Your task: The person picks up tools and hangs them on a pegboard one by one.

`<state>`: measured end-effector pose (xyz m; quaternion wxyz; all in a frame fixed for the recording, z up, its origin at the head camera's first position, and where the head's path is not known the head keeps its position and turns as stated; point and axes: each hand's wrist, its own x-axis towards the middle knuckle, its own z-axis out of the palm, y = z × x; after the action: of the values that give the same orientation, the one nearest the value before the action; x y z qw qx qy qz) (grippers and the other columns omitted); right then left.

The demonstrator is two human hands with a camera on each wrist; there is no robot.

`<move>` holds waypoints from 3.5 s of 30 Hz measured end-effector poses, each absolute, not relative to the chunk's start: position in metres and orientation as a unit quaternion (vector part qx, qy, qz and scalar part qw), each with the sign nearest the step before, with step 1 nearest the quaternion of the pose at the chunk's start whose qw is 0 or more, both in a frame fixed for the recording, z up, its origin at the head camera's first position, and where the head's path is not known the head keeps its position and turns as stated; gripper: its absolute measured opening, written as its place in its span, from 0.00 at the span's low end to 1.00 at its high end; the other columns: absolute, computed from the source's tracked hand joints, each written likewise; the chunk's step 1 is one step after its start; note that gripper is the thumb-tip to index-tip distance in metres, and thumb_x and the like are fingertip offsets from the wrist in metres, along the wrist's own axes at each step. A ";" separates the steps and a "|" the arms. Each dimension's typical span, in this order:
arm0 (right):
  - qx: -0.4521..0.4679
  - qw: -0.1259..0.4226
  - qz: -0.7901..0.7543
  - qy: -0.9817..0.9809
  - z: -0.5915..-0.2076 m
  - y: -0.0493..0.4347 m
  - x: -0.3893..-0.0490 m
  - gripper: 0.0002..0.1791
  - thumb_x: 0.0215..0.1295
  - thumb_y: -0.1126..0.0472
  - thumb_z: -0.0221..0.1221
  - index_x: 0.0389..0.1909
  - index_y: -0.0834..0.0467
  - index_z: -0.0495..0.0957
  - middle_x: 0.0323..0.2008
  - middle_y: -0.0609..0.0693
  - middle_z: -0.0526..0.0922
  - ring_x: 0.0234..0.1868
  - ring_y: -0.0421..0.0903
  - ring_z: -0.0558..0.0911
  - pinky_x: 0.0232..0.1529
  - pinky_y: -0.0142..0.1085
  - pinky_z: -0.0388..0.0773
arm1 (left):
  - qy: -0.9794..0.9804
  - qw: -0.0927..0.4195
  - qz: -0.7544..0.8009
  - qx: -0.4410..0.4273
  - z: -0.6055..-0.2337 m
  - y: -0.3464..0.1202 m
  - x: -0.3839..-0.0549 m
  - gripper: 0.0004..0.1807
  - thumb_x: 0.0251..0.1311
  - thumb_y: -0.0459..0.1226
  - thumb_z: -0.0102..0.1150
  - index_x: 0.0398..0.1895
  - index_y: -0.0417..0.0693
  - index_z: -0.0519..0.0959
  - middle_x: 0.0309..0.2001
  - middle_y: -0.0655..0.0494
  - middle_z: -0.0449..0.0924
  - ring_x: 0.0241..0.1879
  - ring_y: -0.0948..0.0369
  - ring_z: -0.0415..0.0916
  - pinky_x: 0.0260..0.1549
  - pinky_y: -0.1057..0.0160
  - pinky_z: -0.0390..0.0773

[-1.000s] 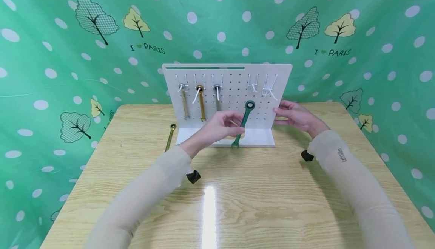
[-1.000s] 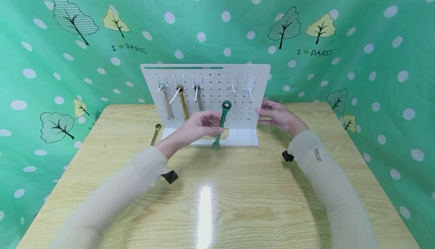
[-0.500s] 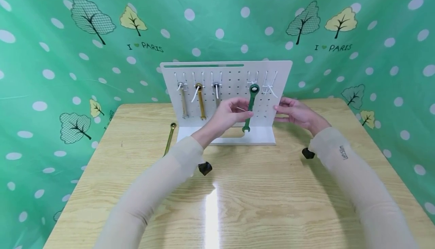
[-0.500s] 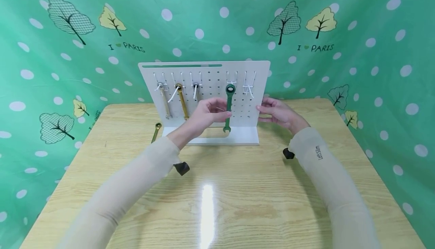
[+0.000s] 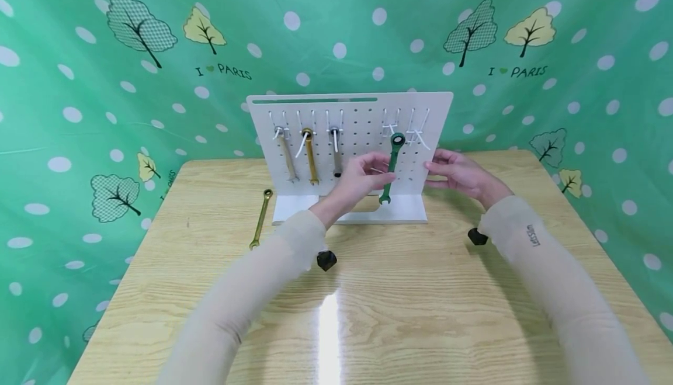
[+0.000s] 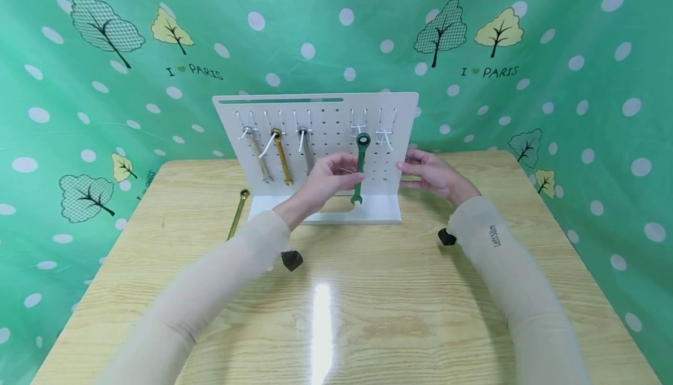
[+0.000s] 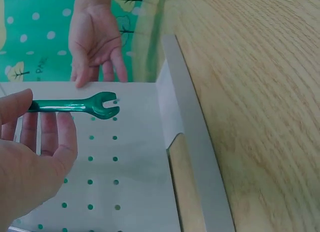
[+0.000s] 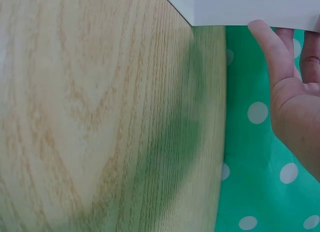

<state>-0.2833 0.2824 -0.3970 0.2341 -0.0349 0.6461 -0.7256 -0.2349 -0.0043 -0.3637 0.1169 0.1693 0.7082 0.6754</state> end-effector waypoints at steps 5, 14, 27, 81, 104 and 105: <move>-0.037 0.235 -0.725 0.646 -0.397 0.281 -0.283 0.19 0.75 0.66 0.57 0.64 0.53 0.75 0.57 0.52 0.81 0.57 0.51 0.82 0.65 0.58 0.69 | 0.707 0.114 0.678 0.167 -0.368 -0.002 -0.237 0.16 0.63 0.31 0.68 0.53 0.43 0.81 0.45 0.51 0.82 0.44 0.57 0.80 0.44 0.61 0.85; -0.042 0.236 -0.727 0.644 -0.396 0.282 -0.282 0.20 0.74 0.66 0.58 0.64 0.53 0.74 0.56 0.52 0.82 0.57 0.51 0.82 0.63 0.54 0.73 | 0.732 0.124 0.652 0.153 -0.374 0.001 -0.239 0.12 0.70 0.42 0.63 0.50 0.47 0.80 0.45 0.55 0.81 0.47 0.57 0.76 0.52 0.54 0.80; -0.052 0.242 -0.736 0.631 -0.396 0.284 -0.281 0.19 0.74 0.67 0.57 0.63 0.53 0.76 0.56 0.52 0.82 0.57 0.51 0.82 0.62 0.54 0.73 | 0.726 0.199 0.648 0.116 -0.393 -0.005 -0.239 0.19 0.70 0.51 0.61 0.52 0.47 0.79 0.53 0.45 0.78 0.53 0.52 0.74 0.59 0.45 0.77; -0.060 0.235 -0.736 0.631 -0.398 0.283 -0.283 0.19 0.75 0.66 0.57 0.64 0.53 0.75 0.58 0.52 0.82 0.58 0.53 0.81 0.63 0.54 0.72 | 0.733 0.299 0.607 0.075 -0.404 -0.029 -0.241 0.33 0.65 0.35 0.66 0.73 0.47 0.68 0.58 0.50 0.78 0.58 0.51 0.77 0.61 0.51 0.77; -0.051 0.233 -0.730 0.641 -0.401 0.285 -0.283 0.22 0.76 0.66 0.56 0.67 0.58 0.69 0.60 0.54 0.80 0.61 0.55 0.79 0.65 0.56 0.71 | 0.786 0.244 0.551 0.135 -0.382 -0.178 -0.214 0.32 0.61 0.34 0.69 0.67 0.35 0.69 0.60 0.32 0.71 0.52 0.49 0.77 0.55 0.49 0.81; -0.048 0.231 -0.730 0.641 -0.400 0.286 -0.283 0.22 0.76 0.66 0.56 0.68 0.58 0.69 0.60 0.54 0.79 0.61 0.55 0.79 0.66 0.56 0.70 | 0.789 0.242 0.550 0.127 -0.383 -0.186 -0.214 0.33 0.61 0.35 0.69 0.67 0.35 0.69 0.60 0.32 0.71 0.51 0.49 0.77 0.55 0.48 0.81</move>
<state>-0.2829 0.2856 -0.4005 0.2310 -0.0484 0.6414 -0.7300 -0.2144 -0.1864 -0.3829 0.2419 0.1274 0.7888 0.5505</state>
